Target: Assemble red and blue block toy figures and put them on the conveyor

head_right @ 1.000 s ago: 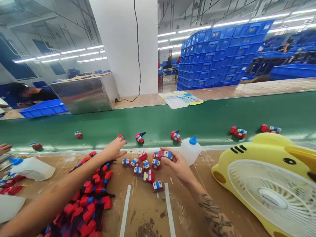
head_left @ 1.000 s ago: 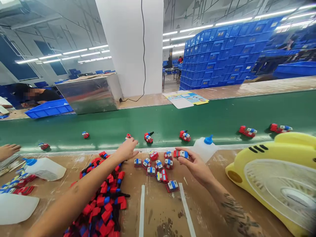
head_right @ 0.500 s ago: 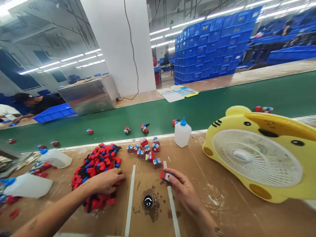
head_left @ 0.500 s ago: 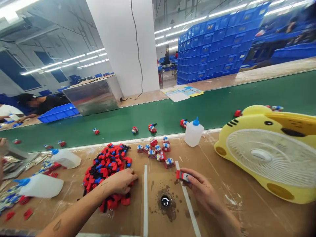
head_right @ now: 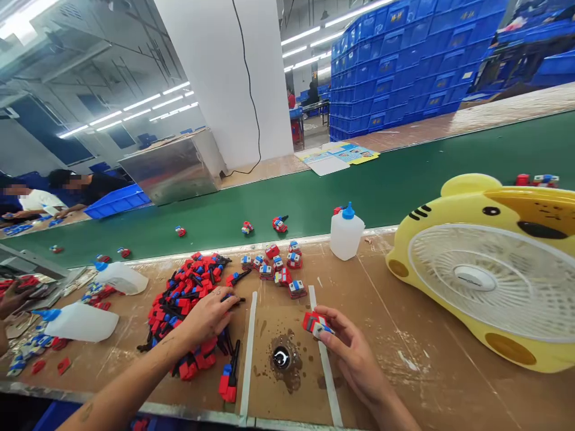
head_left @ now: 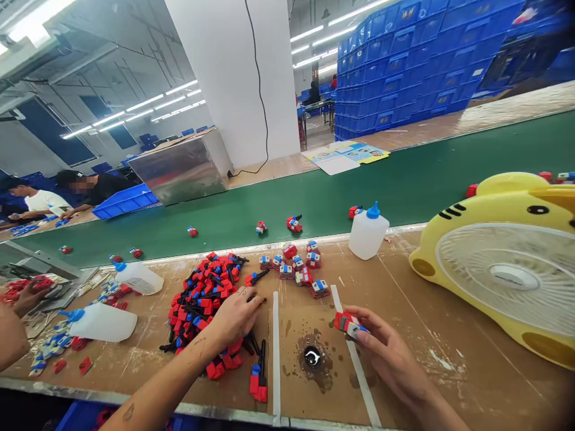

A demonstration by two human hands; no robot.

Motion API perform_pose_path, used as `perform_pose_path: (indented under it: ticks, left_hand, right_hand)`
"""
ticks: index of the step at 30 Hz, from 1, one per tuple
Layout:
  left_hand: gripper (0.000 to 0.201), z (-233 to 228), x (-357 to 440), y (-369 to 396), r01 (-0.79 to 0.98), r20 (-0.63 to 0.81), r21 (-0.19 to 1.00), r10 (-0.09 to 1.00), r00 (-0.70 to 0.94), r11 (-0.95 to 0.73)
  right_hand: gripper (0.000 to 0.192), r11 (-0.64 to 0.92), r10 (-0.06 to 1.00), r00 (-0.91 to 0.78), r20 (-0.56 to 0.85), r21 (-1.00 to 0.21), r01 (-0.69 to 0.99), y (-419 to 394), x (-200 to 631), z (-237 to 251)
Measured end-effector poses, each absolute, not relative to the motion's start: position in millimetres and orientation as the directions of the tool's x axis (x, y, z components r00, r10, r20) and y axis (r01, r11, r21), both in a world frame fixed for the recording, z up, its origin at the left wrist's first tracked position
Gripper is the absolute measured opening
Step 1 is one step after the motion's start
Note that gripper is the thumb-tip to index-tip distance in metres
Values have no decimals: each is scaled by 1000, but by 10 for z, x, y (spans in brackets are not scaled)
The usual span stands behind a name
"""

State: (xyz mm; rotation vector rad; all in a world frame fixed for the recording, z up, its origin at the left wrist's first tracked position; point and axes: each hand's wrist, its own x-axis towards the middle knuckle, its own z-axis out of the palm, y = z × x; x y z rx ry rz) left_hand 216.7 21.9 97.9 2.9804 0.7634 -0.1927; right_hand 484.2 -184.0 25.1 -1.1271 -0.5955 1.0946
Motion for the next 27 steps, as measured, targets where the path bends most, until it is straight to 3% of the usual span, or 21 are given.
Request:
perform_pose_path:
  ticks: [4, 8, 11, 14, 17, 20, 22, 27]
  left_hand:
    - [17, 864, 1920, -426, 657, -233, 91, 625, 745, -749]
    - [49, 515, 1794, -884, 771, -315, 208, 705, 636, -602]
    - [56, 452, 1807, -915, 790, -265, 401, 767, 584, -463]
    - [42, 589, 1861, -846, 668, -258, 706, 792, 554, -237]
    - [32, 633, 1943, -835, 359, -321, 928, 710, 627, 102]
    - [48, 459, 2075, -864, 81, -331, 902, 559, 760, 425]
    - [53, 326, 2191, -862, -23, -306, 851, 531, 790, 524]
    - [43, 363, 2425, -746, -90, -402, 828, 699, 592, 553]
  right_hand:
    - [50, 13, 903, 400, -159, -919, -394, -1862, 4896, 121]
    - [54, 2, 897, 398, -190, -901, -435, -1850, 4891, 22]
    - [61, -21, 909, 354, -219, -873, -486, -1831, 4855, 32]
    - [64, -45, 939, 258, -229, -822, -567, -1843, 4807, 64]
    - [66, -13, 961, 200, -192, -753, -658, -1871, 4756, 86]
    - [68, 12, 966, 188, -176, -698, -716, -1875, 4714, 123]
    - [68, 23, 967, 192, -169, -689, -725, -1868, 4696, 158]
    - [59, 23, 970, 190, -153, -719, -695, -1902, 4714, 206]
